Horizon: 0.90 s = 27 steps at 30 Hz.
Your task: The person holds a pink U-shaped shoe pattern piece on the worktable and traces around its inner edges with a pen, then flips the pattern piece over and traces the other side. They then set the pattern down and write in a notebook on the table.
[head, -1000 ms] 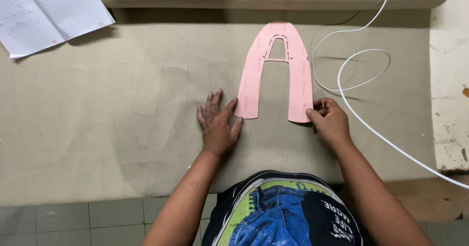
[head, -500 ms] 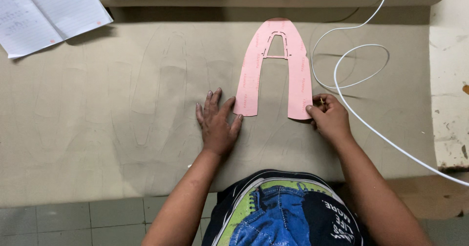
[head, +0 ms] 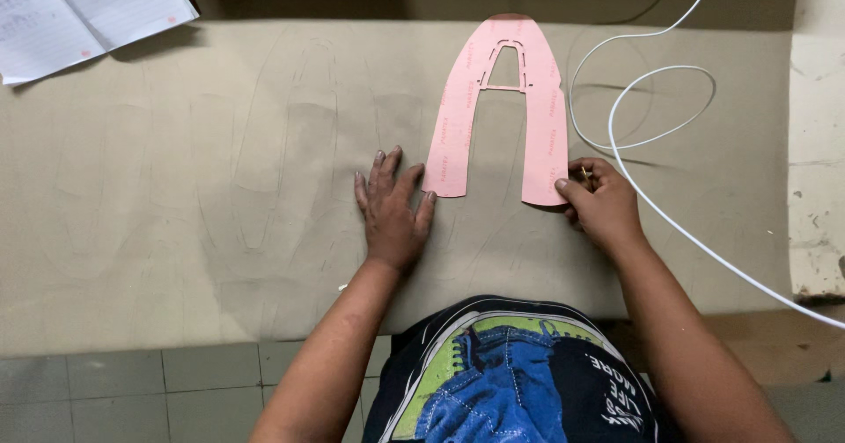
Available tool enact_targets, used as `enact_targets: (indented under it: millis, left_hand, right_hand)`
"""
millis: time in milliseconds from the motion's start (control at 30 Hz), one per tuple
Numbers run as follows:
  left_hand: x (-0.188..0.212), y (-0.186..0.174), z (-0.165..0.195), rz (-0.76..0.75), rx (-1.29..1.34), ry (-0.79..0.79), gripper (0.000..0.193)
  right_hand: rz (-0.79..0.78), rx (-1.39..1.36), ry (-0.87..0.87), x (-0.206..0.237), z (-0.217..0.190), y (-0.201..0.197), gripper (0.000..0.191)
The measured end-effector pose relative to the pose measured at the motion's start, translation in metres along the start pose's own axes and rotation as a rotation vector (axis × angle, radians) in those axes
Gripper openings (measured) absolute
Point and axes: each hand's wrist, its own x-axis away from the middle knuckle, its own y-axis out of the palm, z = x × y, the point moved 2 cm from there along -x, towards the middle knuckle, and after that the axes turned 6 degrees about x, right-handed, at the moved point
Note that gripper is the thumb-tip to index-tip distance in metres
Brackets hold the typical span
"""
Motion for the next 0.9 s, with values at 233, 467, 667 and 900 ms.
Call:
enact_targets:
  millis: [233,467,667,900]
  left_hand:
    - [0.001,0.002,-0.001,0.039,0.067,-0.032,0.059]
    - [-0.001,-0.001,0.003,0.006,0.033,-0.028,0.045]
    - [-0.001,-0.007,0.009,0.009,0.033,-0.017,0.037]
    - [-0.002,-0.008,0.011,0.004,0.043,-0.023,0.036]
  right_hand:
    - [0.008,-0.004,-0.006,0.000,0.001,0.000,0.036]
    - [0.020,0.005,-0.027,0.001,0.000,-0.002,0.035]
    - [0.049,0.023,-0.023,0.004,-0.004,-0.001,0.035]
    - [0.078,0.206,-0.063,0.006,-0.008,-0.006,0.043]
